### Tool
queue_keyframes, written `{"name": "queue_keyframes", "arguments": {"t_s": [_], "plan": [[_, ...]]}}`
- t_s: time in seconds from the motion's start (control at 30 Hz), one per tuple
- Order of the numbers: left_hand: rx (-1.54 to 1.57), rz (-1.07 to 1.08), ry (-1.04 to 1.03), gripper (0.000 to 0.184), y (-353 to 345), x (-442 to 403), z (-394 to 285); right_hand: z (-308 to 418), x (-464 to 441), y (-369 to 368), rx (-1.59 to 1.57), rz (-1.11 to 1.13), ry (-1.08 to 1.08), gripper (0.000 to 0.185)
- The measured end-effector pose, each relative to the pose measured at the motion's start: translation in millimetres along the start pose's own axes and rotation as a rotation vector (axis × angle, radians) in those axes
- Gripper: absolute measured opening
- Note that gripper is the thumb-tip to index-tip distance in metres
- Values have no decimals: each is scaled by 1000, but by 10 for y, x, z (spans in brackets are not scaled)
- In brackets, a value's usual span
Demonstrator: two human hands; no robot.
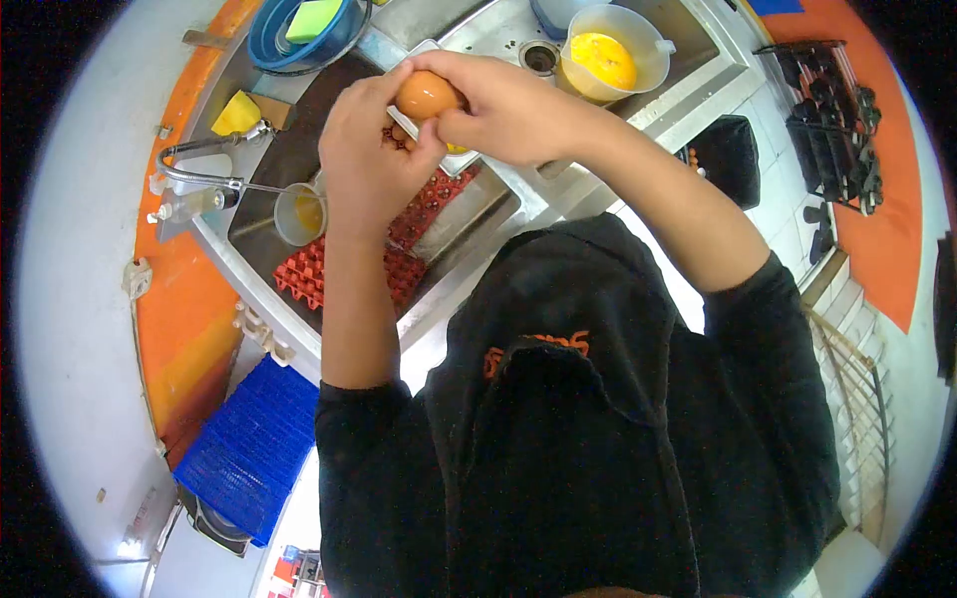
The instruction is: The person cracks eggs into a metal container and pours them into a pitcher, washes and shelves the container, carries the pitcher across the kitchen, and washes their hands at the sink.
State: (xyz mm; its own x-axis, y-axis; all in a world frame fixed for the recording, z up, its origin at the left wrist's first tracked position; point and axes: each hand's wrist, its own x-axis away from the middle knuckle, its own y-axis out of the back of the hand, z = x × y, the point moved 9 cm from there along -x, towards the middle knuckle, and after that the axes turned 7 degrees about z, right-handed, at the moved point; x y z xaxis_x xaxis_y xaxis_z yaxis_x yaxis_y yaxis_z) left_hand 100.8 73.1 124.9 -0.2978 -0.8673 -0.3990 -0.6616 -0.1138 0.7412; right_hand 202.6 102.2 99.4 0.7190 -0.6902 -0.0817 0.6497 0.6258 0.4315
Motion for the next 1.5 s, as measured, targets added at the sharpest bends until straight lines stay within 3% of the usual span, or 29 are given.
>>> {"name": "queue_keyframes", "arguments": {"t_s": [0.17,0.67,0.97,1.07,1.17,1.23,1.33,1.37,1.4,1.47,1.5], "plan": [[-179,-144,-120,47,101,-27,-49,11,-170,-61,97,37,-106,40],[-296,-316,-163,43,106,81,-56,170,-264,-110,217,-31,-7,36],[-290,-345,-241,44,195,95,-80,393,-216,-4,527,-167,316,31],[-322,-317,-264,47,218,79,-92,316,-299,53,436,-66,259,36],[-269,-312,-297,52,224,64,-95,340,-159,125,337,-189,364,39],[-197,-359,-316,58,185,102,-58,98,-156,141,173,-122,196,41],[-104,-340,-236,62,202,185,46,-229,171,389,60,-76,-6,41],[-140,-297,-161,56,195,270,190,-432,376,519,-85,-52,-61,40],[-116,-257,-45,49,154,408,469,-644,629,658,-227,-31,-119,41],[-1,-252,276,36,-10,871,1191,-827,1304,1156,57,-182,-310,34],[89,-281,485,29,-132,1178,1583,-983,1680,1353,-49,-244,-436,37]]}}
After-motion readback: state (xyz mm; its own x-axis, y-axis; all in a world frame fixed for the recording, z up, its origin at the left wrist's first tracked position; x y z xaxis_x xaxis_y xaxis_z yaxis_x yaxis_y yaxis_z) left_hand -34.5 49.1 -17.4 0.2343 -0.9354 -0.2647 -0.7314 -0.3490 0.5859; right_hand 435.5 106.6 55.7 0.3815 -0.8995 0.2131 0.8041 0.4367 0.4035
